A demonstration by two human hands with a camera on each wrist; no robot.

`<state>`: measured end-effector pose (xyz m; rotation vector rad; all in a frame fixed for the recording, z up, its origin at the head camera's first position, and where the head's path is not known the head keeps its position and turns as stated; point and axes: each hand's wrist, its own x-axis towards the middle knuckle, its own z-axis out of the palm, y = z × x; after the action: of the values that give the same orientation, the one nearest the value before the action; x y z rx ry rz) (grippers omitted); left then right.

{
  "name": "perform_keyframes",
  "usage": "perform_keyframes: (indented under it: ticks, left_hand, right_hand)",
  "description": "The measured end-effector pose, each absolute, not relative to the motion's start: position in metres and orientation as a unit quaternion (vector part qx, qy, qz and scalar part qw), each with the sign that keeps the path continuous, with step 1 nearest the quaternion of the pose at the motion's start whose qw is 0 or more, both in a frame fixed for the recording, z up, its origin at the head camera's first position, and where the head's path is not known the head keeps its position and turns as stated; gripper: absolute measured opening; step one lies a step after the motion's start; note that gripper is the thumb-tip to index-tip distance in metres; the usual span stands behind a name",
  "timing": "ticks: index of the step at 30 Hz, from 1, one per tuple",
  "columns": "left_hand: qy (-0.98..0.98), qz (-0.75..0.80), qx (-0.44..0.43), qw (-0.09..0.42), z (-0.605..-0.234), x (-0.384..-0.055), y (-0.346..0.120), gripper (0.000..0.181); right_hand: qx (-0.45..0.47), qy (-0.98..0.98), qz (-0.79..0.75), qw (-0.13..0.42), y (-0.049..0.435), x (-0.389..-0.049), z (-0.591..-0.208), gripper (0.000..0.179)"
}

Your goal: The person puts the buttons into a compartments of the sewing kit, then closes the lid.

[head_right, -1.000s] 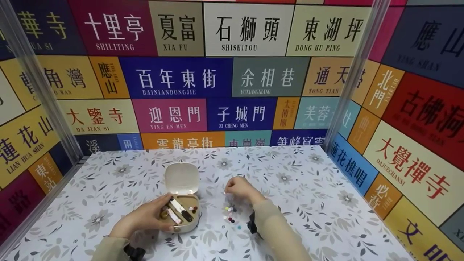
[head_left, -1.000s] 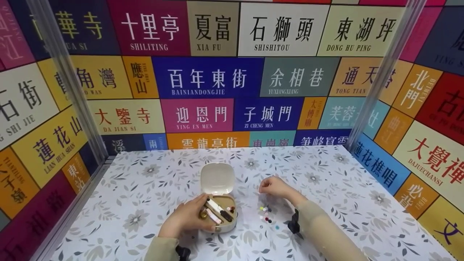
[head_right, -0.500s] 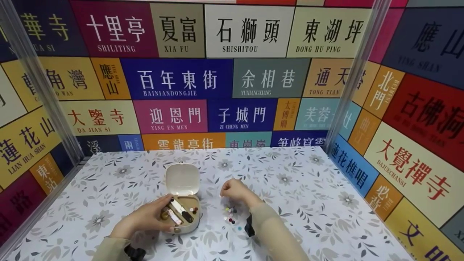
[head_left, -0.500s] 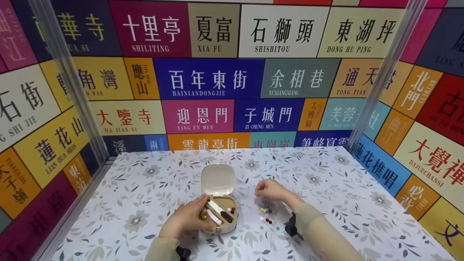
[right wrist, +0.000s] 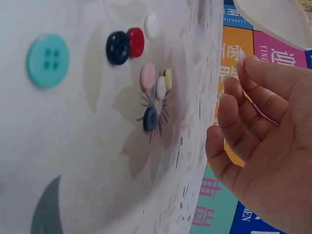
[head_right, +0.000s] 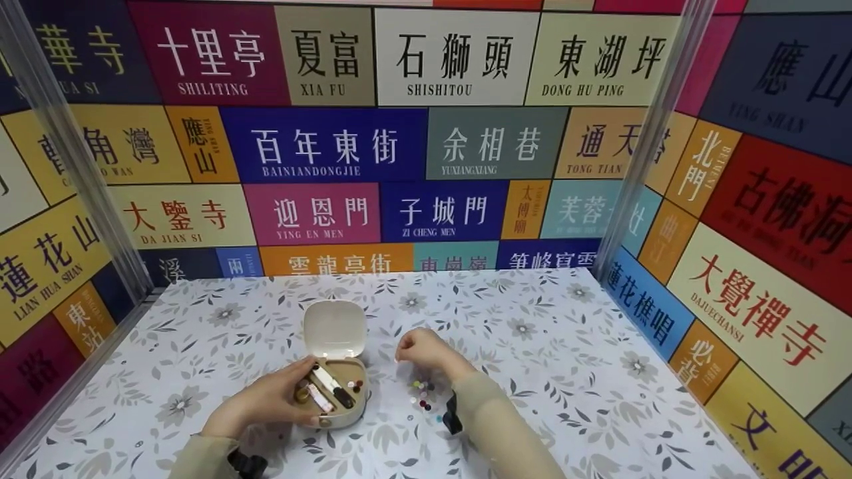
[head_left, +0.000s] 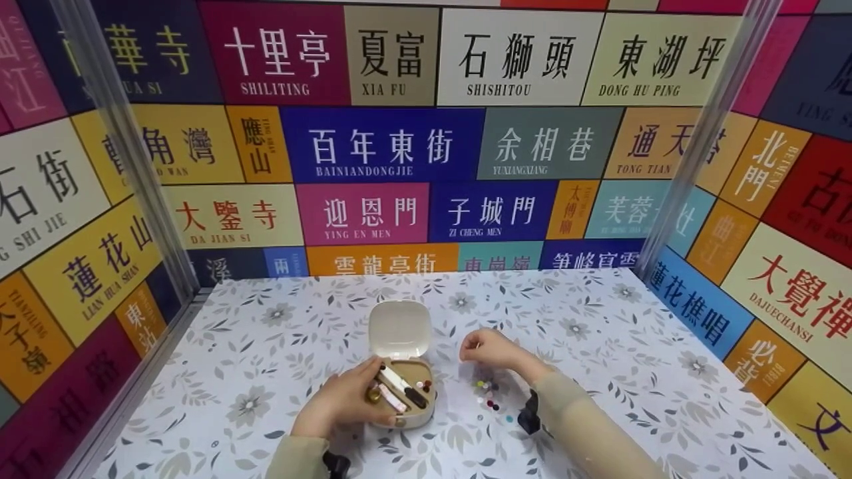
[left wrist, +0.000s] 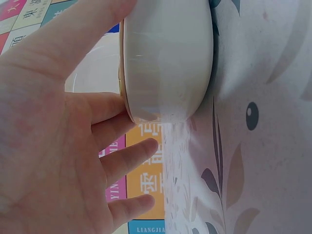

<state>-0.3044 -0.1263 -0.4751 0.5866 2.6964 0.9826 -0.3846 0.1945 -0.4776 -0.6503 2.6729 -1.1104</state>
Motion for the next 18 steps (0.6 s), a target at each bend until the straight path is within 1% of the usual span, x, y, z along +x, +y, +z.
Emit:
perform_keyframes:
  ticks: [9, 18]
  left_hand:
    - [0.918, 0.322, 0.209, 0.097, -0.474, -0.303, -0.127, 0.116]
    - [0.919, 0.317, 0.205, 0.11, -0.475, -0.305, -0.126, 0.114]
  right_hand:
    - [-0.223, 0.898, -0.367, 0.097, 0.184, -0.382, -0.473, 0.009]
    - [-0.247, 0.894, -0.361, 0.096, 0.175, -0.38, -0.469, 0.013]
